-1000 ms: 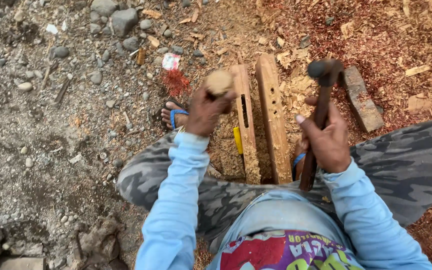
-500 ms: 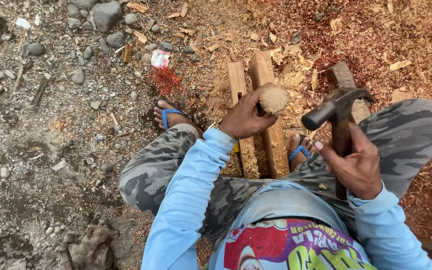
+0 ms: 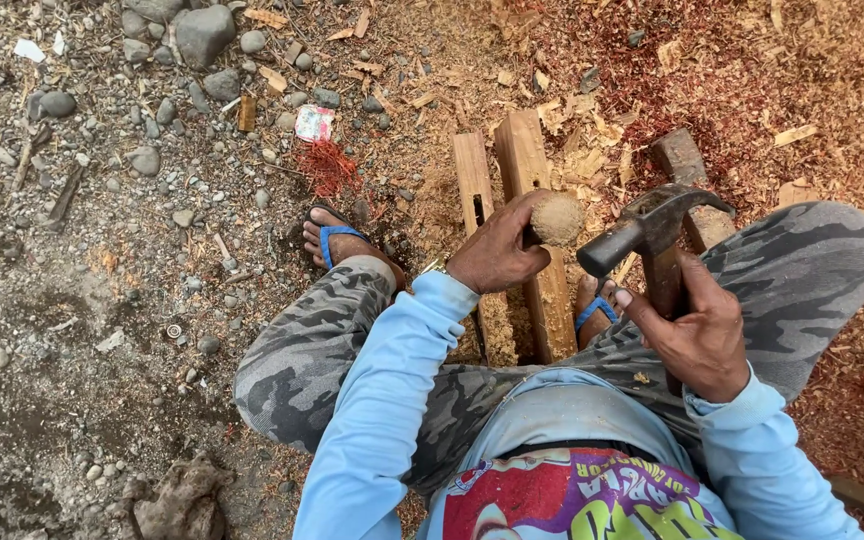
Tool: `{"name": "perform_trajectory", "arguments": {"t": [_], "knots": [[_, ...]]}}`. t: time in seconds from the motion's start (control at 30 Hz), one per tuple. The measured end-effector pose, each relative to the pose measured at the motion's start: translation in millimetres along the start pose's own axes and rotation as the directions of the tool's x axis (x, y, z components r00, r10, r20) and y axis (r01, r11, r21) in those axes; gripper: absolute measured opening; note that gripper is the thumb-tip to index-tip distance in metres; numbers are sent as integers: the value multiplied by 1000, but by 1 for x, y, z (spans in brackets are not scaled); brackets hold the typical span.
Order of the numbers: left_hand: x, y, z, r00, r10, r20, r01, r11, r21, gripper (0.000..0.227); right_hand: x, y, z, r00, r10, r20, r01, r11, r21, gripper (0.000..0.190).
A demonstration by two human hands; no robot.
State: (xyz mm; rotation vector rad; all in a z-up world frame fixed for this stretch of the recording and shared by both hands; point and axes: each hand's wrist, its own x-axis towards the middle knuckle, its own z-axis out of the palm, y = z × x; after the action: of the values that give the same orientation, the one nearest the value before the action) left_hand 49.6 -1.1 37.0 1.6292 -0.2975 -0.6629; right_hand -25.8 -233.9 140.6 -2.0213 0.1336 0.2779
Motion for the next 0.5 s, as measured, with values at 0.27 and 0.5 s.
{"name": "perform_trajectory", "arguments": {"t": [0.27, 0.5], "knots": [[0, 24, -4, 915, 297, -274, -255, 950, 181, 46, -3, -6, -4, 998, -12, -56, 6, 996, -91, 41], [2, -1, 1, 917, 310, -250, -292, 950, 108, 41, -4, -1, -4, 997, 28, -70, -32, 998, -47, 40]]}}
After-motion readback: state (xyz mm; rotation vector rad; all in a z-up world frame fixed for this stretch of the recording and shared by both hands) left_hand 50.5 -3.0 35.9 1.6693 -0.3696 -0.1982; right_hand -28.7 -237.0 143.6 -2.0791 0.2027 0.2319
